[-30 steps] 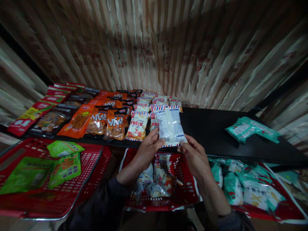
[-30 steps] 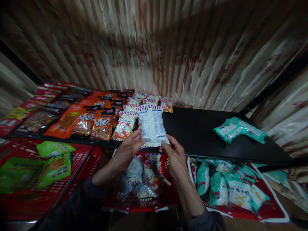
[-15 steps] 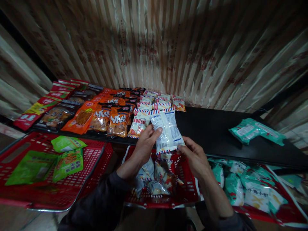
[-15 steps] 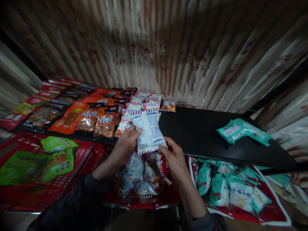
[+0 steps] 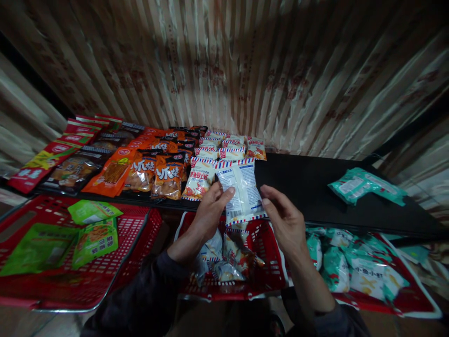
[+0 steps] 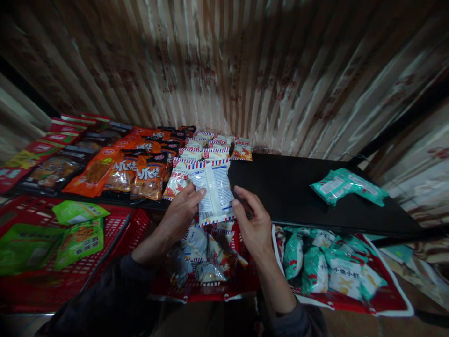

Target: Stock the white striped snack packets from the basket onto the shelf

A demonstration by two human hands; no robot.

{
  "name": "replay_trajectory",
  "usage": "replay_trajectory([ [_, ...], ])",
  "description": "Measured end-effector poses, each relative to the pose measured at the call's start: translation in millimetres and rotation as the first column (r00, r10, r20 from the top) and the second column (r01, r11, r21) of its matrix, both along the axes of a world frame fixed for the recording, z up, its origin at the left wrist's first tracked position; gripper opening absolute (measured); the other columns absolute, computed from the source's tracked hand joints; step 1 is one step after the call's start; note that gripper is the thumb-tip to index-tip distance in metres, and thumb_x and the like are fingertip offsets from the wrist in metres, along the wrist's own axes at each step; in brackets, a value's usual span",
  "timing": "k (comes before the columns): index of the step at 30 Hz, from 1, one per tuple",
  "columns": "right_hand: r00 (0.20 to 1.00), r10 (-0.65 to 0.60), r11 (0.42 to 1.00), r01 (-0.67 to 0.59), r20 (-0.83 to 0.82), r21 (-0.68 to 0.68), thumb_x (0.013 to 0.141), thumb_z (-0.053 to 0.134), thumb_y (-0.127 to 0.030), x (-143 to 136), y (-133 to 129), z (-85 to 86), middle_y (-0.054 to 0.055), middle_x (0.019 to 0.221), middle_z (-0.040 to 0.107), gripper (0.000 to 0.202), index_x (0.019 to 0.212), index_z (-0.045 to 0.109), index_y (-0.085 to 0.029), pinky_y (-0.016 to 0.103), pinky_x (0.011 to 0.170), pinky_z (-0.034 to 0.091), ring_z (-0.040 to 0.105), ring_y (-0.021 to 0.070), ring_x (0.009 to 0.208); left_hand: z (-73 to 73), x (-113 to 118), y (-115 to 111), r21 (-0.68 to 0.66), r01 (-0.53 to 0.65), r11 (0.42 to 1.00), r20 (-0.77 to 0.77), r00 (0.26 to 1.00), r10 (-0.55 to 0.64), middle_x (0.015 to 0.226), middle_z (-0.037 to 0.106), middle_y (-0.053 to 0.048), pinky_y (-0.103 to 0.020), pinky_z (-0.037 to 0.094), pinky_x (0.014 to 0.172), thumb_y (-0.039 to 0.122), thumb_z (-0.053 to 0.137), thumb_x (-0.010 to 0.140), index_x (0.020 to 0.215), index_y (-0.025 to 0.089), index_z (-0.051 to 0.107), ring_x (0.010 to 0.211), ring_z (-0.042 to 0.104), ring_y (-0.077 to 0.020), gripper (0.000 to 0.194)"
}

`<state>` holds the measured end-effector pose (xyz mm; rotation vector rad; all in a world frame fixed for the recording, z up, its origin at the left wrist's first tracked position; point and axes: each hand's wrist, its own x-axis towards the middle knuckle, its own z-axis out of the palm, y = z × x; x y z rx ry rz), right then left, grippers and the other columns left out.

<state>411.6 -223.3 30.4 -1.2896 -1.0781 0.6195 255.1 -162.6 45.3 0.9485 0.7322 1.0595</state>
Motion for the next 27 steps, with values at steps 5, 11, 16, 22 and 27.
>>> replay_trajectory([
  [5,0.948,-0.064,0.99,0.021,0.313,0.136,0.09,0.061,-0.036,1.5,-3.6,3.9,0.008,0.117,0.07,0.024,0.109,0.074,-0.028,0.044,0.101,0.046,0.061,0.0247,0.115,1.4,4.6,-7.0,0.027,0.038,0.999,-0.021,0.999,-0.038,0.114,0.073,-0.011,-0.039,0.053,0.09,0.037,0.072,0.079,0.122,0.017,0.058,0.099,0.069,-0.0256,0.049],
  [11,0.911,-0.067,0.993,0.023,0.407,0.113,0.092,0.058,-0.037,3.6,-3.8,0.4,0.007,0.121,0.068,0.031,0.12,0.069,-0.031,0.046,0.1,0.046,0.06,0.0248,0.116,-0.1,5.5,-7.9,0.038,0.071,0.997,-0.036,0.997,-0.07,0.117,0.072,-0.011,-0.04,0.052,0.09,0.038,0.071,0.08,0.13,0.018,0.055,0.102,0.069,-0.0271,0.056],
  [16,0.886,-0.067,0.993,0.017,0.458,0.113,0.093,0.057,-0.037,4.7,-3.2,-3.2,0.008,0.124,0.065,0.034,0.125,0.065,-0.031,0.047,0.1,0.046,0.058,0.0255,0.116,-1.4,5.8,-7.0,0.032,0.071,0.997,-0.03,0.997,-0.07,0.117,0.072,-0.012,-0.04,0.052,0.09,0.035,0.069,0.083,0.134,0.019,0.054,0.102,0.069,-0.0271,0.056],
  [22,0.853,-0.071,0.992,0.008,0.516,0.123,0.093,0.056,-0.037,2.9,-3.2,-4.5,0.01,0.126,0.062,0.037,0.129,0.062,-0.029,0.049,0.098,0.048,0.057,0.0269,0.116,-0.9,6.0,-7.8,0.004,0.064,0.998,-0.043,0.997,-0.064,0.117,0.072,-0.012,-0.042,0.053,0.089,0.036,0.067,0.084,0.133,0.02,0.055,0.102,0.068,-0.0278,0.053],
  [27,0.753,-0.217,0.974,0.127,0.621,0.186,0.089,0.062,-0.039,-1.8,-4.6,-4.7,0.012,0.116,0.061,0.041,0.127,0.062,-0.024,0.048,0.091,0.05,0.056,0.0279,0.108,0.5,7.4,-8.9,0.014,0.068,0.998,-0.032,0.997,-0.067,0.119,0.071,-0.013,-0.041,0.052,0.091,0.035,0.069,0.082,0.129,0.019,0.057,0.108,0.066,-0.0287,0.051],
])
